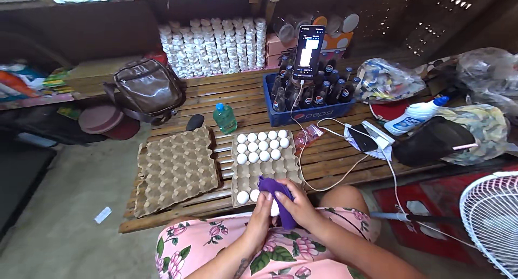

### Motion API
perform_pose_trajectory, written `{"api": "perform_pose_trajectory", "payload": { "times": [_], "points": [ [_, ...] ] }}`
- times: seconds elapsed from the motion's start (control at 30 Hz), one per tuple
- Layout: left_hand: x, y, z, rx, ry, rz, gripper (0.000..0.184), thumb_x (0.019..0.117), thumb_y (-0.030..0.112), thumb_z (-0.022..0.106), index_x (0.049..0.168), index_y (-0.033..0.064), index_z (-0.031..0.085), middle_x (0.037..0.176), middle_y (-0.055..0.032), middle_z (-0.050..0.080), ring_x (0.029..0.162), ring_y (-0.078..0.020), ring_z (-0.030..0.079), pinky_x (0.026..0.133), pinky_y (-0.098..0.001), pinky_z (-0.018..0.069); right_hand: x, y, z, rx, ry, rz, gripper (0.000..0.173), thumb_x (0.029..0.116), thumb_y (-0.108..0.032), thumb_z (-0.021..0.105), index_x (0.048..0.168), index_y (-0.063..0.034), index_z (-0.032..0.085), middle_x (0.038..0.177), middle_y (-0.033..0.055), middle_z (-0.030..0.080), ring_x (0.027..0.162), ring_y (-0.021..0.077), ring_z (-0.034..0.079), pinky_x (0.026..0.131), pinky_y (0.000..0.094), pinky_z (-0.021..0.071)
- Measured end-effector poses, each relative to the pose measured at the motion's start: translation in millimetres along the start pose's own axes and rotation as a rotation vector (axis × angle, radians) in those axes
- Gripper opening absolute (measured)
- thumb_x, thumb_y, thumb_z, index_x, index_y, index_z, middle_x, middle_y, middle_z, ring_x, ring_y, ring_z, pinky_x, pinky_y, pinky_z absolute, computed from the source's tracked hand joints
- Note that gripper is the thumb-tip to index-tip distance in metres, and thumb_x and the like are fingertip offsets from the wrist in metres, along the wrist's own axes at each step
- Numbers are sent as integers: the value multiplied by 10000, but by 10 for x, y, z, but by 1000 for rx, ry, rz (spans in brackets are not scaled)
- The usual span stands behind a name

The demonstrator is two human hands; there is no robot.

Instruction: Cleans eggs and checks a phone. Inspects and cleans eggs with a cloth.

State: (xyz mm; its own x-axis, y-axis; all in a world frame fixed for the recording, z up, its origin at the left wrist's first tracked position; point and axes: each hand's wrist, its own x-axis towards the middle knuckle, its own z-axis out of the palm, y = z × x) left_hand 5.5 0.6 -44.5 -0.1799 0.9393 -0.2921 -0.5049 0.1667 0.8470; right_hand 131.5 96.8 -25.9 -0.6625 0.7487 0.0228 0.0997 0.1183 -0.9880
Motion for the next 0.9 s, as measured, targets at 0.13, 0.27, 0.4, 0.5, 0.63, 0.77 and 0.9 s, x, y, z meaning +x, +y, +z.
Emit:
{"api": "perform_pose_trajectory", "payload": {
  "times": [0.13, 0.27, 0.4, 0.5, 0.63, 0.77, 0.9],
  "points": [
    [5, 3, -12, 35, -37, 23, 282, 1077, 383, 390, 1136, 121, 475, 876, 13, 617, 704, -60, 599, 627, -226, 514, -13, 8, -9, 38, 16, 55, 423, 1008, -284, 566, 1312, 8, 600, 1274, 155, 620, 1196, 163, 593, 1044, 344, 487],
    [27, 37, 20, -45, 115, -32, 362, 1099, 367, 289, 1241, 80, 458, 889, -39, 655, 740, -110, 652, 664, -270, 561, -72, 15, 44, -49, -40, -30, 483, 1002, -303, 598, 1350, 30, 562, 1377, 187, 559, 1291, 191, 540, 1095, 348, 457],
    [5, 58, 27, -34, 131, -48, 393, 1100, 379, 276, 1272, 68, 445, 956, -54, 662, 813, -123, 672, 713, -282, 574, -79, 36, 61, -103, -39, -77, 519, 978, -312, 643, 1356, 34, 557, 1390, 190, 554, 1304, 202, 535, 1099, 353, 455],
    [-10, 8, -10, 2, 19, 26, 309, 1079, 390, 348, 1167, 109, 440, 884, 9, 608, 725, -69, 607, 662, -245, 533, -43, 3, 28, -72, -11, -22, 513, 990, -314, 617, 1357, 39, 555, 1354, 199, 574, 1267, 193, 558, 1083, 339, 462],
    [-19, -27, -36, -30, -58, 62, 355, 1032, 418, 445, 1215, 115, 436, 920, 23, 625, 687, -49, 599, 638, -226, 531, -8, -21, 3, 40, 42, 85, 516, 992, -306, 599, 1377, 30, 524, 1313, 184, 590, 1211, 163, 588, 1048, 323, 487],
    [-31, 1, -35, -32, -89, 65, 397, 1041, 381, 450, 1302, 84, 410, 970, 6, 631, 736, -64, 617, 682, -244, 545, -30, -1, 2, 53, 78, 60, 523, 1003, -306, 585, 1388, 40, 508, 1315, 180, 590, 1213, 153, 587, 1055, 319, 483],
    [-33, 42, -17, -180, -7, 57, 401, 1059, 440, 447, 1285, 108, 436, 933, -3, 663, 722, -65, 638, 672, -224, 551, -67, 34, 34, -43, 57, -179, 481, 988, -273, 634, 1322, 65, 562, 1334, 196, 587, 1269, 168, 557, 1086, 317, 463]
  ]
}}
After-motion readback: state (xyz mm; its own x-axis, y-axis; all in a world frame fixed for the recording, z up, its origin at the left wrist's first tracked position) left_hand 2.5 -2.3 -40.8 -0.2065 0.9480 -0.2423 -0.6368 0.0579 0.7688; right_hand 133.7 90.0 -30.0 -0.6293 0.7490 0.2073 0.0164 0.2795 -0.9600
